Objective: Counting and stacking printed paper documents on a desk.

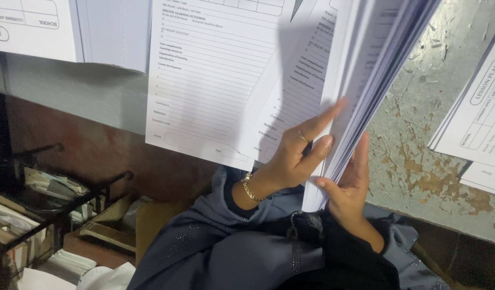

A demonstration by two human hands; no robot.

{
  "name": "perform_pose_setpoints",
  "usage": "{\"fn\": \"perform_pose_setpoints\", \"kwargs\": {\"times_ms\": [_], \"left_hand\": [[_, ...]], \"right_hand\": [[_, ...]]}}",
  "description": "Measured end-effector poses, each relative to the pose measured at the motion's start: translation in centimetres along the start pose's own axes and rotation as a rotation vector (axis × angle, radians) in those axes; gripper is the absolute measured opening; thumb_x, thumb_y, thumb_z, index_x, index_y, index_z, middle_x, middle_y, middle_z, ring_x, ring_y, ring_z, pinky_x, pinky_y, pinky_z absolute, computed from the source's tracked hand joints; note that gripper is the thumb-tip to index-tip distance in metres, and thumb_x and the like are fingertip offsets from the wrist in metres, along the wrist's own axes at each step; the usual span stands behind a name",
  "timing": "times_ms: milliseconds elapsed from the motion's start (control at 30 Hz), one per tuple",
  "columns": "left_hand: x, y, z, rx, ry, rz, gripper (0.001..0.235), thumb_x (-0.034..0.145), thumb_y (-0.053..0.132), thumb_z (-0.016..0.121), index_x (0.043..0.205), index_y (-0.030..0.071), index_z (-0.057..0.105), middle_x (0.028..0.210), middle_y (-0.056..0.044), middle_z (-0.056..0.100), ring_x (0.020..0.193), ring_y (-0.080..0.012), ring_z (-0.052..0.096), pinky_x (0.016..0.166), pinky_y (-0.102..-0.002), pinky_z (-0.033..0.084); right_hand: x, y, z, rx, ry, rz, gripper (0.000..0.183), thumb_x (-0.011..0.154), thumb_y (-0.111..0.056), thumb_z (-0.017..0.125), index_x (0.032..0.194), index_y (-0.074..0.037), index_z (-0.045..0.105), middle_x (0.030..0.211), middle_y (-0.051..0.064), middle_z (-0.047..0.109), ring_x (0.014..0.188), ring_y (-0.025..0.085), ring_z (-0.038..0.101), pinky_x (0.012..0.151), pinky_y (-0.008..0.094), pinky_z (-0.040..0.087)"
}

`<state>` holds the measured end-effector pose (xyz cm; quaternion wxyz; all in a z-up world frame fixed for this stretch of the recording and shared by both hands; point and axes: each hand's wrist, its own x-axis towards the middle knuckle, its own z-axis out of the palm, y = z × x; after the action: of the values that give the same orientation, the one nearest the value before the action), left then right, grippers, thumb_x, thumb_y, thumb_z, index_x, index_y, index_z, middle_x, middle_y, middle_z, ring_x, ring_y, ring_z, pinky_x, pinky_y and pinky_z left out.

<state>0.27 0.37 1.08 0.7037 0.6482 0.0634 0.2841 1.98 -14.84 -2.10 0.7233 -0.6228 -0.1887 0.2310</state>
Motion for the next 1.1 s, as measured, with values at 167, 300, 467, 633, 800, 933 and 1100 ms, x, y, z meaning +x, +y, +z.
{"fn": "perform_pose_setpoints", "kwargs": {"times_ms": [167, 300, 467, 633, 800, 933, 1100], "left_hand": [[-0.5, -0.7, 0.0, 0.018, -0.006, -0.013, 0.037, 0.104, 0.020, 0.054, 0.138, 0.007, 0.063, 0.131, -0.017, 0.067, 0.114, -0.0239, 0.069, 0.099, -0.038, 0.057], [-0.5, -1.1, 0.1, 0.021, 0.028, 0.009, 0.038, 0.100, 0.020, 0.064, 0.135, 0.005, 0.065, 0.127, -0.016, 0.070, 0.114, -0.0243, 0.070, 0.098, -0.036, 0.057], [-0.7, -1.5, 0.2, 0.008, 0.035, 0.012, 0.036, 0.102, 0.019, 0.061, 0.134, 0.004, 0.065, 0.128, -0.017, 0.069, 0.115, -0.0264, 0.069, 0.097, -0.038, 0.057], [-0.7, -1.6, 0.1, 0.008, 0.026, 0.014, 0.035, 0.104, 0.018, 0.058, 0.136, 0.004, 0.064, 0.130, -0.017, 0.068, 0.117, -0.0262, 0.068, 0.099, -0.038, 0.056], [-0.6, -1.2, 0.1, 0.008, 0.003, 0.000, 0.035, 0.107, 0.016, 0.051, 0.139, 0.007, 0.063, 0.133, -0.015, 0.067, 0.122, -0.0260, 0.066, 0.104, -0.037, 0.055], [0.4, 0.2, 0.4, -0.024, 0.017, 0.005, 0.037, 0.106, 0.022, 0.055, 0.139, 0.008, 0.063, 0.134, -0.013, 0.067, 0.124, -0.0238, 0.066, 0.106, -0.036, 0.054], [0.5, 0.2, 0.5, -0.006, 0.020, 0.006, 0.039, 0.102, 0.019, 0.063, 0.139, 0.008, 0.063, 0.135, -0.013, 0.067, 0.125, -0.0238, 0.065, 0.107, -0.037, 0.054]], "right_hand": [[0.1, 0.4, -0.4, -0.011, -0.004, -0.011, 0.113, 0.074, -0.007, 0.077, 0.163, -0.016, 0.007, 0.170, 0.021, 0.011, 0.152, 0.042, 0.023, 0.117, 0.051, 0.041], [0.1, 0.6, -0.6, -0.016, -0.016, -0.003, 0.114, 0.075, -0.004, 0.077, 0.163, -0.016, 0.006, 0.170, 0.021, 0.011, 0.151, 0.041, 0.025, 0.115, 0.050, 0.043], [0.0, 0.6, -0.6, -0.010, -0.014, -0.003, 0.114, 0.075, -0.004, 0.076, 0.163, -0.014, 0.005, 0.170, 0.023, 0.011, 0.151, 0.042, 0.025, 0.114, 0.050, 0.043], [-0.1, 0.7, -0.6, -0.001, -0.011, -0.021, 0.113, 0.075, -0.004, 0.076, 0.163, -0.014, 0.006, 0.170, 0.022, 0.012, 0.152, 0.042, 0.024, 0.114, 0.049, 0.043], [-0.2, 1.1, -0.9, -0.008, -0.009, -0.015, 0.114, 0.075, -0.003, 0.076, 0.163, -0.014, 0.005, 0.169, 0.022, 0.014, 0.151, 0.042, 0.025, 0.114, 0.049, 0.043], [-0.3, 1.3, -1.3, -0.016, -0.014, -0.011, 0.114, 0.074, -0.004, 0.077, 0.163, -0.014, 0.005, 0.170, 0.022, 0.013, 0.151, 0.042, 0.025, 0.113, 0.050, 0.043], [-0.4, 1.2, -1.2, -0.041, -0.013, -0.005, 0.113, 0.075, -0.005, 0.076, 0.163, -0.015, 0.005, 0.170, 0.021, 0.012, 0.152, 0.042, 0.023, 0.115, 0.051, 0.041]]}}
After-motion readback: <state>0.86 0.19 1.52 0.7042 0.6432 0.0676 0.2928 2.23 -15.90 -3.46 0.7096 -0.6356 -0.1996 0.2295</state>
